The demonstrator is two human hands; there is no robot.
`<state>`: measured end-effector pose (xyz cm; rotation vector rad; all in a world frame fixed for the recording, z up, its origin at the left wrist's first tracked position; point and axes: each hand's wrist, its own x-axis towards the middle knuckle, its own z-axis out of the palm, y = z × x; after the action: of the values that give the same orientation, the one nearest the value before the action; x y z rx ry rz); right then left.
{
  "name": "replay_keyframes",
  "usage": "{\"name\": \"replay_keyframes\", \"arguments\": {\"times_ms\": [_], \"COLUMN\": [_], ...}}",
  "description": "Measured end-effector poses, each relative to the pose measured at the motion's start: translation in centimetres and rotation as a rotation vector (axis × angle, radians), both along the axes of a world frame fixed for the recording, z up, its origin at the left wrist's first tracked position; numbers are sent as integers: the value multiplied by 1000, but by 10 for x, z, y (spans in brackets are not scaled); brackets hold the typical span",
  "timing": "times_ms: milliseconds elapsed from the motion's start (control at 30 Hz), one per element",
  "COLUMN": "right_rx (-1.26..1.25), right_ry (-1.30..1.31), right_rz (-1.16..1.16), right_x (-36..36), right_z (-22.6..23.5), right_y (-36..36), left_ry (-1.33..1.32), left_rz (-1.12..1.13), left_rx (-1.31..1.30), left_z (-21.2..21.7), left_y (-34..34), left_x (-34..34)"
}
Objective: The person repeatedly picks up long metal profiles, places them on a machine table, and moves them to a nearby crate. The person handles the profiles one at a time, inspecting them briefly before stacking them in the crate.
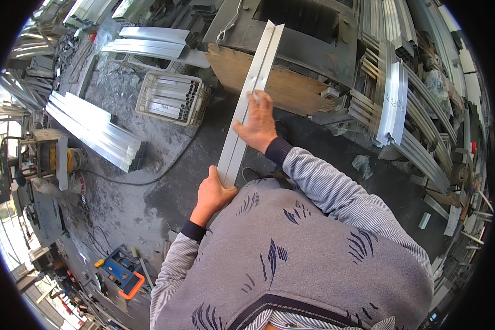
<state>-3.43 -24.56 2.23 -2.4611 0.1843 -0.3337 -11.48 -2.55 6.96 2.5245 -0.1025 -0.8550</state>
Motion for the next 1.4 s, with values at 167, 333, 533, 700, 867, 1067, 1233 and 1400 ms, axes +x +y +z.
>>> {"name": "replay_keyframes", "arguments": {"times_ms": [167,333,533,700,867,1067,1233,1400], "right_rx": [542,1785,1603,1487,1487,1534,1532,1516], "right_ry": [162,611,502,542,570,584,548,518], "right_rz": [-424,-190,-306,-325,-313,-307,-324,-292], "right_x": [-15,-30,-37,-39,-39,-44,-44,-48], "right_z": [-27,-38,-29,-31,-37,-41,-42,-38], "right_y": [-16,-10,9,9,4,-2,-5,-10], "left_ry": [54,92,347,415,461,480,423,263], "left_rz": [25,6,162,241,335,330,291,233], "left_rx": [-49,-173,-530,-602,-650,-739,-659,-585], "left_z": [9,-3,-48,-66,-62,-60,-64,-65], "left_y": [6,16,45,49,45,45,40,27], "left_x": [-3,-7,-7,-12,-9,-1,0,-5]}}
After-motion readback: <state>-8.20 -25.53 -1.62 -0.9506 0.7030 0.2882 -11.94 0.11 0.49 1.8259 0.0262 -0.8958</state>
